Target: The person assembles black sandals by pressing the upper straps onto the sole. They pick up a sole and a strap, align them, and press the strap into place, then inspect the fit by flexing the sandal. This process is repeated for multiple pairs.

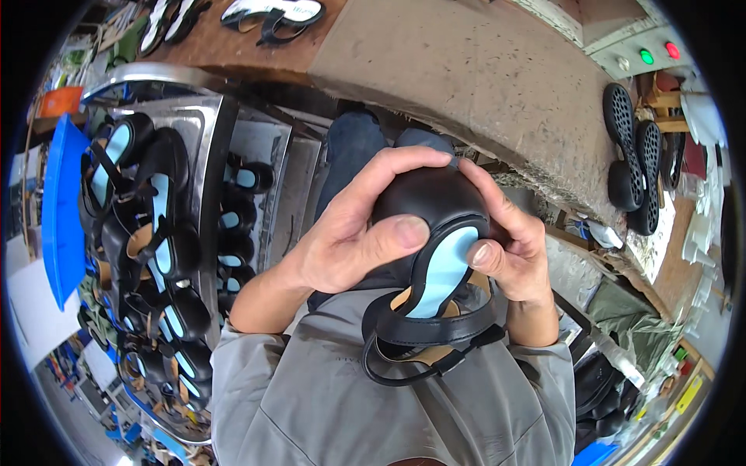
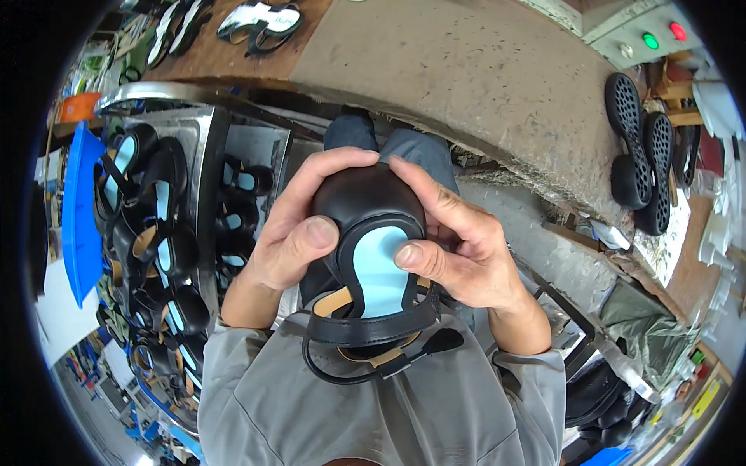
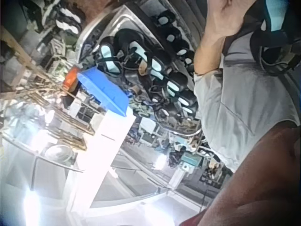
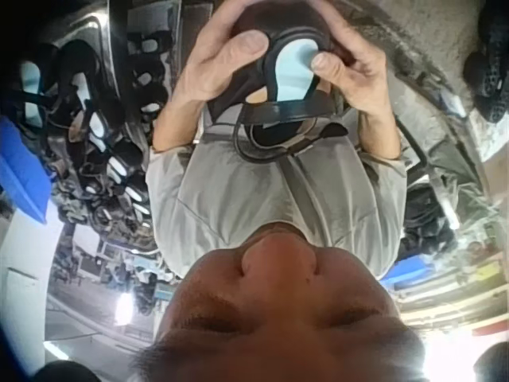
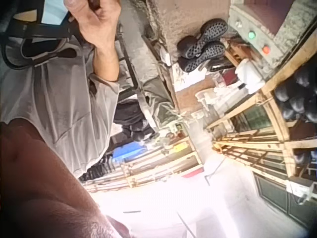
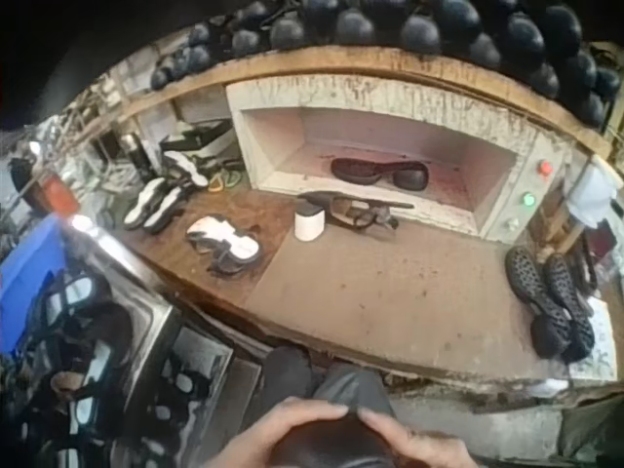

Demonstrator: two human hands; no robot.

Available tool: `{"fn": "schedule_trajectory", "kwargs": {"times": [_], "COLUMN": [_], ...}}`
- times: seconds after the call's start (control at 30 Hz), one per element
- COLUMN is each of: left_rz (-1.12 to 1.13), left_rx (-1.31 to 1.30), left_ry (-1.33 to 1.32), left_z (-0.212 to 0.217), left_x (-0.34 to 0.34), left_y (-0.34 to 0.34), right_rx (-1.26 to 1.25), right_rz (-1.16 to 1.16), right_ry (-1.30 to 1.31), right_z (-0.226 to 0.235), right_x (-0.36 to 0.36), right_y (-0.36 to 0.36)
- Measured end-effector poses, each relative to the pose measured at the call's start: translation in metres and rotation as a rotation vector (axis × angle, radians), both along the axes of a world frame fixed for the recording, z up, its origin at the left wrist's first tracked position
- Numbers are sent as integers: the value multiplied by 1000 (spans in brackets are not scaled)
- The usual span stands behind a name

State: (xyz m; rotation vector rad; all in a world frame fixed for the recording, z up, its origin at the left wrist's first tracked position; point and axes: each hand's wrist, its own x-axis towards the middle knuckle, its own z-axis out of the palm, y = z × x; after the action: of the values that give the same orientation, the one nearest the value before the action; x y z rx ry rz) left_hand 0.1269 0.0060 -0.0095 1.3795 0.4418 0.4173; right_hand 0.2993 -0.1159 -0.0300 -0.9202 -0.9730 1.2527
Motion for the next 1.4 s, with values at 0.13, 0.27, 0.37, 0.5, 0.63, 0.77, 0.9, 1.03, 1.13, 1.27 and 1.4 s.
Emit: {"fn": "schedule_trajectory", "kwargs": {"times": [0.13, 0.27, 0.37, 0.5, 0.63, 0.77, 0.9, 1.03, 1.13, 1.27, 1.4], "left_rz": [40, 141, 186, 174, 178, 210, 170, 90, 114, 118, 135], "left_rx": [337, 55, 50, 136, 232, 64, 32, 464, 514, 590, 683], "left_ry": [-185, -230, -115, -171, -92, 35, -122, -123, -116, -145, -156], "left_z": [-23, -31, -34, -46, -45, -18, -14, -3, -4, -1, 3], "left_x": [-9, -10, -14, -14, -17, -15, -20, -20, -26, -28, -33], "left_y": [-2, -23, -23, -22, -14, 4, 11, 17, 10, 2, -6], "right_rx": [-14, -18, -50, -77, -80, -8, -43, -28, -7, 3, 18], "right_rz": [-6, -38, -25, -11, 21, 55, 110, 204, 242, 264, 205], "right_ry": [-78, -76, -117, -28, -84, -199, 100, 408, 397, 326, 309], "right_z": [2, -3, -6, -11, -17, -12, -26, -29, -26, -24, -13], "right_x": [-3, -6, -4, -2, 2, 8, -8, -32, -35, -35, -46], "right_y": [2, 7, 15, 19, 27, 37, 42, 43, 37, 30, 21]}}
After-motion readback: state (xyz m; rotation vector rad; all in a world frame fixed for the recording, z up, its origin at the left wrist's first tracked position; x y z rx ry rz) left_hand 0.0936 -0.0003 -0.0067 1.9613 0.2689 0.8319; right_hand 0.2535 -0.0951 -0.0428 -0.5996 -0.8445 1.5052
